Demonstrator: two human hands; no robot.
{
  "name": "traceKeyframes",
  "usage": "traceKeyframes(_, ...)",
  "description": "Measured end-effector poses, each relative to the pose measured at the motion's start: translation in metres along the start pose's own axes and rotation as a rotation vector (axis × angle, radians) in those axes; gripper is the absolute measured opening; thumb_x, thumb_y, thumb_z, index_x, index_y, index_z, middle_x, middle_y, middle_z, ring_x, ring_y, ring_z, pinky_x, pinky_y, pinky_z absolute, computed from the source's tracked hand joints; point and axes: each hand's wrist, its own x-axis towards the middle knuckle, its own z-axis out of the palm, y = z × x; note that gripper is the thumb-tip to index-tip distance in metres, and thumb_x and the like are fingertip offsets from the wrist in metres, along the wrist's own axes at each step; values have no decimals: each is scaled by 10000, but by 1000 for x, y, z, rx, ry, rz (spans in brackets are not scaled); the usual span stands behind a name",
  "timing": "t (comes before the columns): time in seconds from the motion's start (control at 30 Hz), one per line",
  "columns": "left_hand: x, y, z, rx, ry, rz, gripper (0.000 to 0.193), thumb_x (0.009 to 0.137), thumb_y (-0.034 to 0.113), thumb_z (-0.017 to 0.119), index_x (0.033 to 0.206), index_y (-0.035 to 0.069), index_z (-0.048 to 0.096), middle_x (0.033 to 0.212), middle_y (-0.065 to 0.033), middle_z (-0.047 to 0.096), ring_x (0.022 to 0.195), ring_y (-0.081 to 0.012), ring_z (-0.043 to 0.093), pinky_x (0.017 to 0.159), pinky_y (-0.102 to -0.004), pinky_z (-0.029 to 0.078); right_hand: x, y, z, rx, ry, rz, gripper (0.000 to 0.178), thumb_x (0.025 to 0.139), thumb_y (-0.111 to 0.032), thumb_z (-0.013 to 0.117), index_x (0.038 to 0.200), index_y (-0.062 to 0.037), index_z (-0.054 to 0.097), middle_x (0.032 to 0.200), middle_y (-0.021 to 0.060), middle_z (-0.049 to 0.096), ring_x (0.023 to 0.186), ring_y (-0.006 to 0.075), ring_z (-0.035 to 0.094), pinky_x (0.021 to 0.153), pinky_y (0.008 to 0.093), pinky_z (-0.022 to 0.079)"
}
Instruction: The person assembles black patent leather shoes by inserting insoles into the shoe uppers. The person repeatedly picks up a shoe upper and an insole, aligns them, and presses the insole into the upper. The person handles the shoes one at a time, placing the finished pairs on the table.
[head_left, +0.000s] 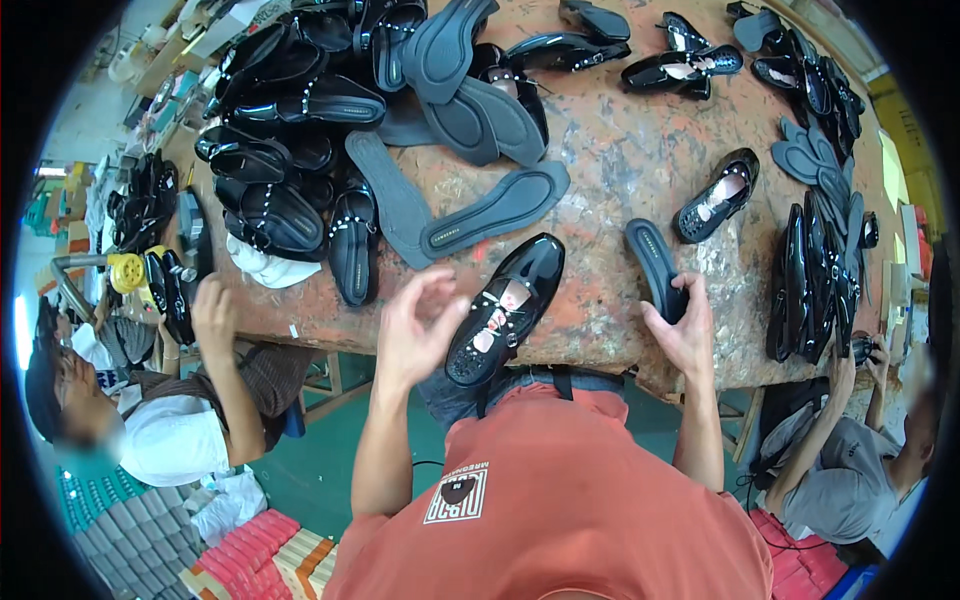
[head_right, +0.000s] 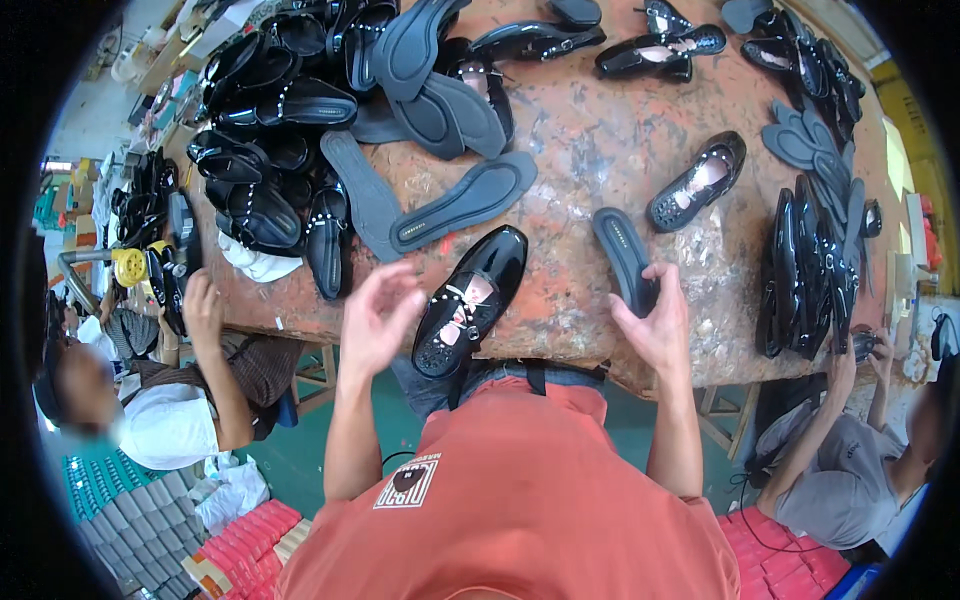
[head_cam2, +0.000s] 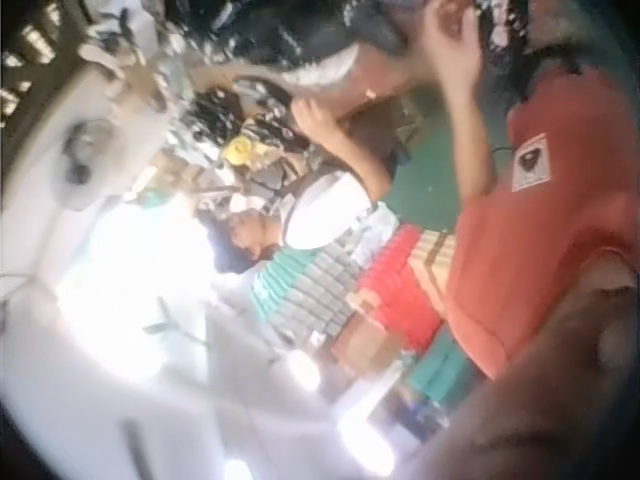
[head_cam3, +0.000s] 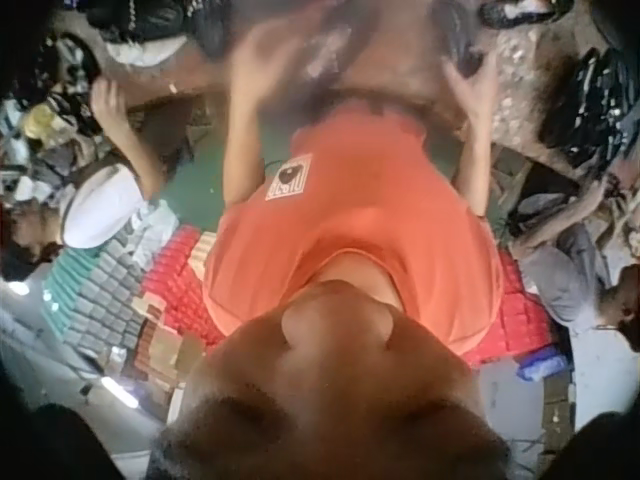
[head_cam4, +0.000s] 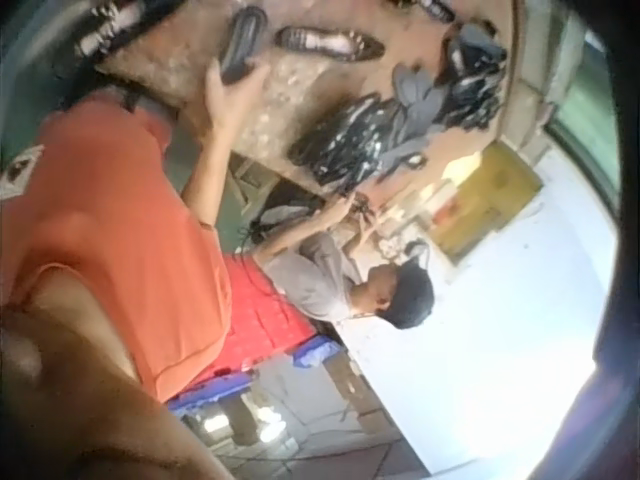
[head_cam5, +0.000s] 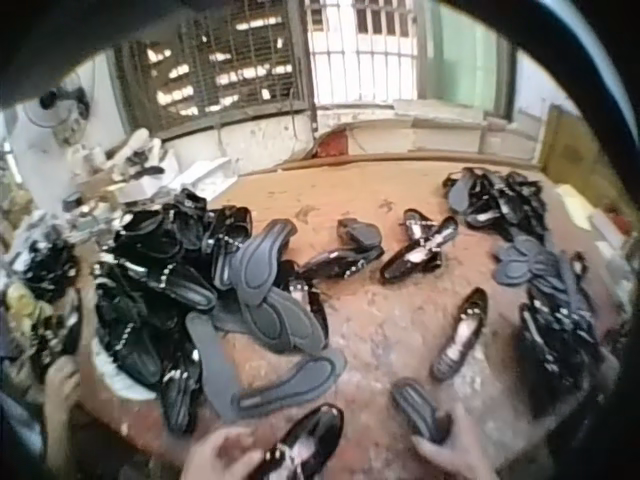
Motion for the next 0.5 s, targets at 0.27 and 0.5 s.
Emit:
traceKeyframes(0.27,4,-19,39,96,-11,280,187,969,45,726,1140,-9,779,1024,-206,778,904,-370,763,796,-406,579,53,-50,-43,-196,-490,-676,310,759,-140,877,1062,-127,813,1075,80,745,1007,300,664,916,426,486)
traceKeyframes(0.5,9,-17,60,98,196,214,224,1005,86,744,1208,5,790,1122,-140,768,908,-220,769,797,-344,623,70,-71,-1,-263,-658,-914,316,829,-156,816,1144,-158,839,1168,59,751,1049,270,676,957,427,475)
